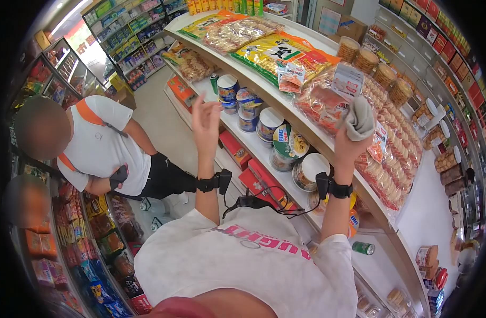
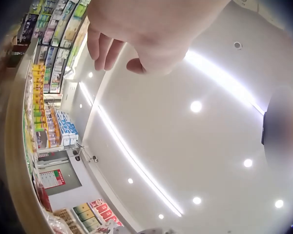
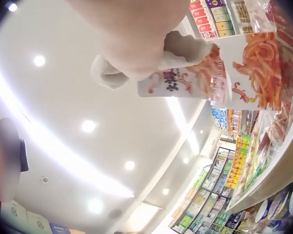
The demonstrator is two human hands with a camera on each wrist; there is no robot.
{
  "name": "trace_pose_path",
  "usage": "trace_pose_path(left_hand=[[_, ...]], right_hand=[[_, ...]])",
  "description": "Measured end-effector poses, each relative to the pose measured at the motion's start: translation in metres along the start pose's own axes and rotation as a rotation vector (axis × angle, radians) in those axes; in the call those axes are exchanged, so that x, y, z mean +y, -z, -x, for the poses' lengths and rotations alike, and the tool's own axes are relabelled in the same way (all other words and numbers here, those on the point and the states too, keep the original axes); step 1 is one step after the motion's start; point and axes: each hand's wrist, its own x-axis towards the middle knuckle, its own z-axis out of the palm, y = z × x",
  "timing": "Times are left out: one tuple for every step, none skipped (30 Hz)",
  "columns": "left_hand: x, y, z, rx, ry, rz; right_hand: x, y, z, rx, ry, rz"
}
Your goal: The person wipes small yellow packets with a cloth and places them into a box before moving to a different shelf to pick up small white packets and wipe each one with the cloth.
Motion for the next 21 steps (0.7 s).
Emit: trace_pose_path(left_hand=[[0.003, -0.003, 0.005, -0.088, -0.032, -0.008], [0.006, -0.008, 0.006, -0.174, -0.070, -0.012], [0.011, -0.013, 0.008, -0.264, -0.142, -0.063], [0.018, -0.016, 0.011, -0.356, -0.214, -0.116], [0.022, -0.019, 0.013, -0.447, -0.291, -0.170], [0.024, -0.023, 0.019, -0.553, -0.203, -0.117], [0.025, -0.028, 0.024, -0.658, -0.120, -0.066], [0.027, -0.034, 0.029, -0.762, -0.034, -0.013], [0.022, -0.041, 0.036, -0.900, 0.146, 0.256], [0.015, -0.047, 0.042, -0.904, 0.200, 0.273], [0.007, -0.050, 0.050, -0.906, 0.262, 0.289], [0.003, -0.052, 0.051, -0.906, 0.318, 0.303], [-0.001, -0.054, 0.052, -0.862, 0.303, 0.289], [-0.006, -0.056, 0.055, -0.815, 0.296, 0.276], [-0.010, -0.057, 0.055, -0.769, 0.285, 0.263], [-0.020, -0.056, 0.055, -0.703, 0.299, 0.308], [-0.033, -0.054, 0.056, -0.638, 0.314, 0.354], [-0.039, -0.053, 0.053, -0.579, 0.325, 0.398], [-0.024, -0.047, 0.053, -0.483, 0.436, 0.415], [-0.024, -0.045, 0.051, -0.423, 0.476, 0.456], [-0.023, -0.044, 0.047, -0.362, 0.515, 0.497]], right_hand=[[-0.003, -0.001, 0.008, -0.045, 0.003, -0.022], [-0.007, -0.002, 0.011, -0.140, 0.090, -0.025], [-0.020, -0.005, 0.013, -0.235, 0.175, -0.025], [-0.032, -0.008, 0.018, -0.330, 0.257, -0.025], [-0.040, -0.014, 0.027, -0.385, 0.096, -0.144], [-0.046, -0.019, 0.039, -0.439, -0.069, -0.263], [-0.052, -0.025, 0.046, -0.484, -0.232, -0.384], [-0.060, -0.028, 0.051, -0.507, -0.245, -0.382], [-0.066, -0.031, 0.055, -0.531, -0.256, -0.378], [-0.068, -0.032, 0.056, -0.556, -0.267, -0.374], [-0.057, -0.035, 0.059, -0.534, -0.291, -0.373], [-0.050, -0.038, 0.059, -0.512, -0.315, -0.372], [-0.043, -0.040, 0.059, -0.434, -0.334, -0.384], [-0.037, -0.039, 0.061, -0.362, -0.358, -0.391], [-0.037, -0.037, 0.056, -0.351, -0.368, -0.393], [-0.040, -0.034, 0.049, -0.339, -0.378, -0.393], [-0.044, -0.029, 0.041, -0.325, -0.390, -0.391], [-0.057, -0.030, 0.034, -0.296, -0.320, -0.426], [-0.076, -0.031, 0.030, -0.267, -0.256, -0.454], [-0.087, -0.034, 0.030, -0.237, -0.190, -0.481], [-0.090, -0.038, 0.032, -0.221, -0.018, -0.327]])
